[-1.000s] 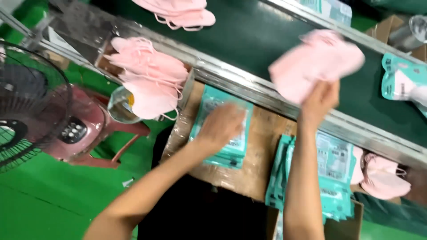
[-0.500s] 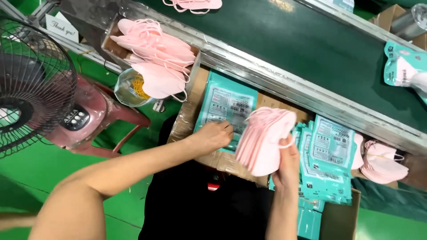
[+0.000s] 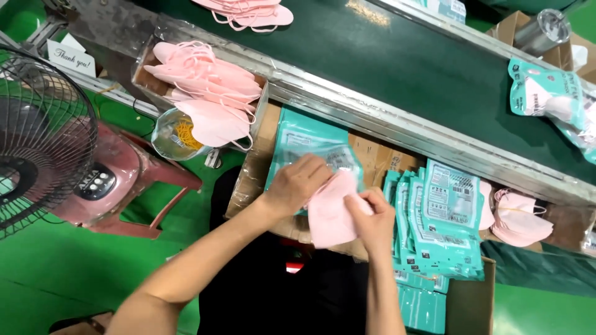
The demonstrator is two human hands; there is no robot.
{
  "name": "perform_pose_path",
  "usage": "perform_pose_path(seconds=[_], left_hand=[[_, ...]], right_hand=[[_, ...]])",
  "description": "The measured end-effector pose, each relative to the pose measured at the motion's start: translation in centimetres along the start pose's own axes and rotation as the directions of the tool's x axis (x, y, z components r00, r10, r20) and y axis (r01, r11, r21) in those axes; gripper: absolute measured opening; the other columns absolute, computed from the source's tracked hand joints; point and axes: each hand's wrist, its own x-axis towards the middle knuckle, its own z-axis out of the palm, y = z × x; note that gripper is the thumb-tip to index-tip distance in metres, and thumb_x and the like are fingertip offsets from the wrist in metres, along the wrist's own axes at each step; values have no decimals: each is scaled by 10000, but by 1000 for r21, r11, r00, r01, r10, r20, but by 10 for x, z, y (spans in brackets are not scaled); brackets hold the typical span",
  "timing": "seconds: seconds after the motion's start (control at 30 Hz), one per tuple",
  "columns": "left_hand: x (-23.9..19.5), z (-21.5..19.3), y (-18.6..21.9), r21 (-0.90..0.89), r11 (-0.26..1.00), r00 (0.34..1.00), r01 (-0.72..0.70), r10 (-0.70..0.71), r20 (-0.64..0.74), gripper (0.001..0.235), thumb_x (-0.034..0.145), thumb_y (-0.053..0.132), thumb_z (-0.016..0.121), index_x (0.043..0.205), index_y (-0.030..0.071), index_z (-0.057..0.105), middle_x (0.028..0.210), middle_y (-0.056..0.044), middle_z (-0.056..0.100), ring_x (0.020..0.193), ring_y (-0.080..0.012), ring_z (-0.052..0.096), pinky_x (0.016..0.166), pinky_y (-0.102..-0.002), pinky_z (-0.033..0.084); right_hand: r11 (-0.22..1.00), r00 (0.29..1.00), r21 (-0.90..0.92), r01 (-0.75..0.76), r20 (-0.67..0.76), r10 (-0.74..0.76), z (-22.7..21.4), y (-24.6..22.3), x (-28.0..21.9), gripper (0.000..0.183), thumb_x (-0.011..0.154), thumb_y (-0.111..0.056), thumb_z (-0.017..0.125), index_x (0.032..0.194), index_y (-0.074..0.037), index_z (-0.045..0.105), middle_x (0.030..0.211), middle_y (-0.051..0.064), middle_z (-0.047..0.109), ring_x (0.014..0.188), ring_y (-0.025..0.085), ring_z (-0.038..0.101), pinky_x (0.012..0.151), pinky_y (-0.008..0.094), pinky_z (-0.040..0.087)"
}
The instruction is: Manually packaging stacks of face masks into plastic bags at a production line workstation.
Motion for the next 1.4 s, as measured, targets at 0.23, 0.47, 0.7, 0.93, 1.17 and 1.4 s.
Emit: perform_pose_path(seconds=[0.23, 0.47, 0.7, 0.93, 1.17, 1.4], left_hand=[[4, -8, 33, -140, 983, 992, -115, 120, 29, 182, 879, 59, 693, 1056, 35, 662, 1034, -100, 638, 1024, -280, 655, 864, -401, 582], [-9, 27, 35, -764, 370, 676, 530, -728, 117, 402, 863, 131, 736, 1189, -64, 607, 1100, -122, 662, 1007, -226, 626, 902, -339, 505], [-8, 58, 63, -761, 79, 452, 644, -841, 296, 279, 872, 72, 787, 1126, -33, 739, 1073, -136, 785, 928, -154, 728, 844, -313, 590], [-27, 65, 61, -790, -150, 580, 594, -601, 550, 369, 897, 135, 739, 1211, -29, 634, 1078, -102, 775, 846, -206, 788, 812, -348, 606], [15, -7, 96, -412, 838, 871, 356, -138, 472, 313, 920, 193, 772, 1183, 25, 746, 1126, -125, 756, 1071, -279, 724, 946, -386, 572], [70, -38, 75, -486, 853, 979, 190, -200, 31, 222, 886, 75, 783, 1096, 22, 732, 1075, -121, 771, 963, -251, 761, 852, -321, 605]], right_hand=[[907, 921, -379, 185, -254, -295, 11, -22, 5, 232, 839, -88, 812, 947, 22, 639, 966, 39, 569, 849, 146, 515, 758, 292, 441], [987, 948, -59, 148, -274, -159, 3, -37, 7, 286, 817, -57, 804, 1066, -3, 675, 1129, 39, 623, 1021, 134, 590, 916, 274, 482], [783, 910, 617, -76, -279, 308, 11, -16, 9, 453, 887, -77, 702, 1315, -28, 561, 1212, 81, 603, 1087, 173, 618, 920, 344, 572], [595, 916, 723, -352, 137, 376, -8, 28, -6, 272, 990, -103, 639, 1193, 76, 605, 1093, 146, 719, 931, 223, 731, 795, 398, 605], [999, 995, 44, 29, -102, -25, -50, -41, -1, 326, 943, -95, 780, 1217, 46, 671, 1026, 109, 752, 854, 135, 674, 702, 305, 552], [837, 871, -386, 389, -142, -471, -33, -108, -21, 389, 809, 70, 675, 1190, 20, 612, 1071, 84, 671, 990, 184, 672, 867, 315, 542]])
